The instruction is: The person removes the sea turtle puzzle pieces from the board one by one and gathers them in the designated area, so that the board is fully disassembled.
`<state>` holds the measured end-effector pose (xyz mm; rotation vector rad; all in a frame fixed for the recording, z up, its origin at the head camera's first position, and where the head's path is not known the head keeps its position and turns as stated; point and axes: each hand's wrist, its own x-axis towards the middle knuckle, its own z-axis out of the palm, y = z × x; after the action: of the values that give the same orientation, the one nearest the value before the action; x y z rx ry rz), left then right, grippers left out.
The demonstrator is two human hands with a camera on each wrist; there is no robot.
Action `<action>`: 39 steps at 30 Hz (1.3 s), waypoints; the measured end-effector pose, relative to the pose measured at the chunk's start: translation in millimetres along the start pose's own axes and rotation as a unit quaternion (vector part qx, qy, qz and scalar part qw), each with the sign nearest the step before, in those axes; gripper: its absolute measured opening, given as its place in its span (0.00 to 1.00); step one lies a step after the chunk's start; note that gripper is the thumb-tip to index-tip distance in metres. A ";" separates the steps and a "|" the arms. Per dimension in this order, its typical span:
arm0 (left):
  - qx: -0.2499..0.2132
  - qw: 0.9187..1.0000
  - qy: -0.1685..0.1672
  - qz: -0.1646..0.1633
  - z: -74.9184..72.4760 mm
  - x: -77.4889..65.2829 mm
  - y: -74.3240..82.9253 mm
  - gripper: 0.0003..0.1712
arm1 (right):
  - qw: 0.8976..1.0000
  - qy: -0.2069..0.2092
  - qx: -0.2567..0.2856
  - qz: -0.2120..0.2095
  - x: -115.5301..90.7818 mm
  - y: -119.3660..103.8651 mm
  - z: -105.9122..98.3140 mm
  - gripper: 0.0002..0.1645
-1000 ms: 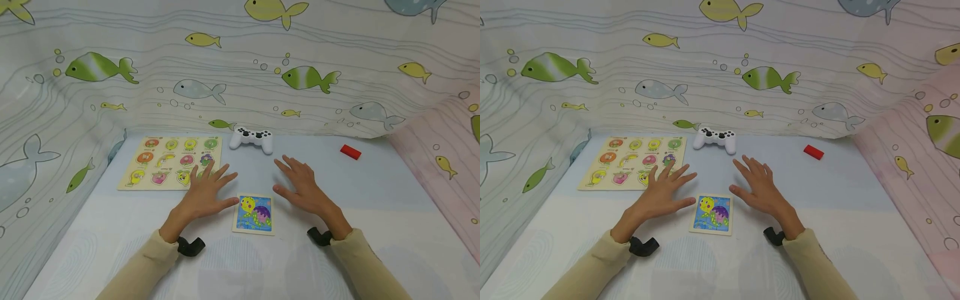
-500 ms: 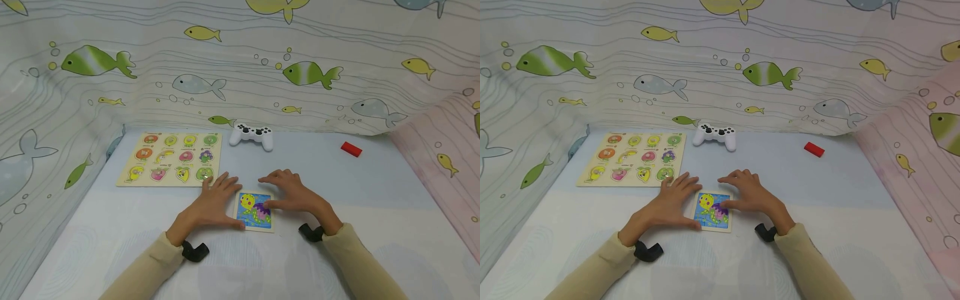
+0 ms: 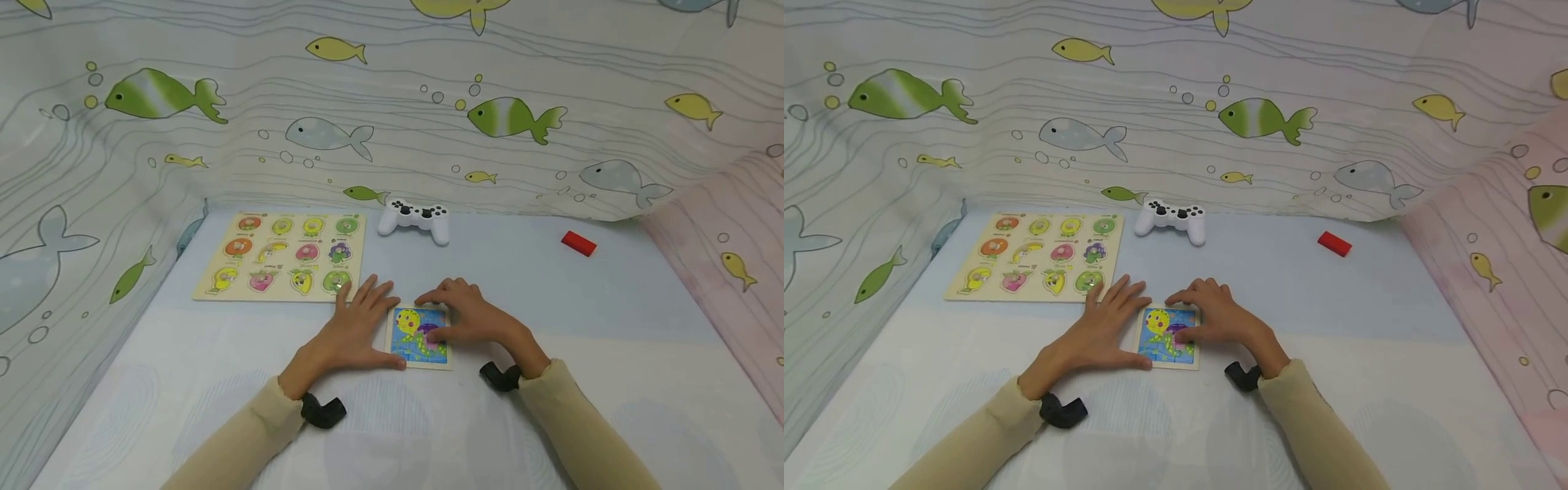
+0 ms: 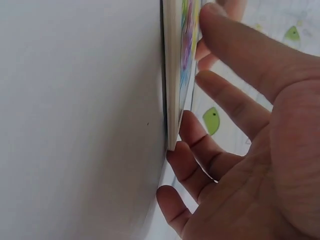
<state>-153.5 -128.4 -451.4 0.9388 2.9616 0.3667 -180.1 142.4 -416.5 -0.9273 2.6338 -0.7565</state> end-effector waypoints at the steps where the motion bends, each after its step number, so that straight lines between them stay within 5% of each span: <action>1: 0.000 1.000 0.003 0.001 0.1 0.2 -0.2 0.64 | 1.000 0.000 0.000 -0.002 0.5 0.4 0.1 0.34; 13: 0.007 0.999 0.036 0.030 3.8 -0.1 -3.5 0.59 | 1.000 0.003 0.013 -0.003 2.1 2.4 0.8 0.31; 28: -0.060 0.989 0.085 0.108 3.2 -3.0 -6.4 0.30 | 0.999 0.007 0.037 0.024 -0.3 9.5 -1.8 0.24; 39: -0.088 0.989 0.070 0.101 1.8 -3.3 -8.4 0.23 | 0.998 0.015 0.056 0.018 -0.3 14.7 -4.0 0.19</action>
<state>-155.3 -136.6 -455.2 1.2400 2.8978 0.7130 -189.0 153.9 -421.2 -0.8434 2.5958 -0.9073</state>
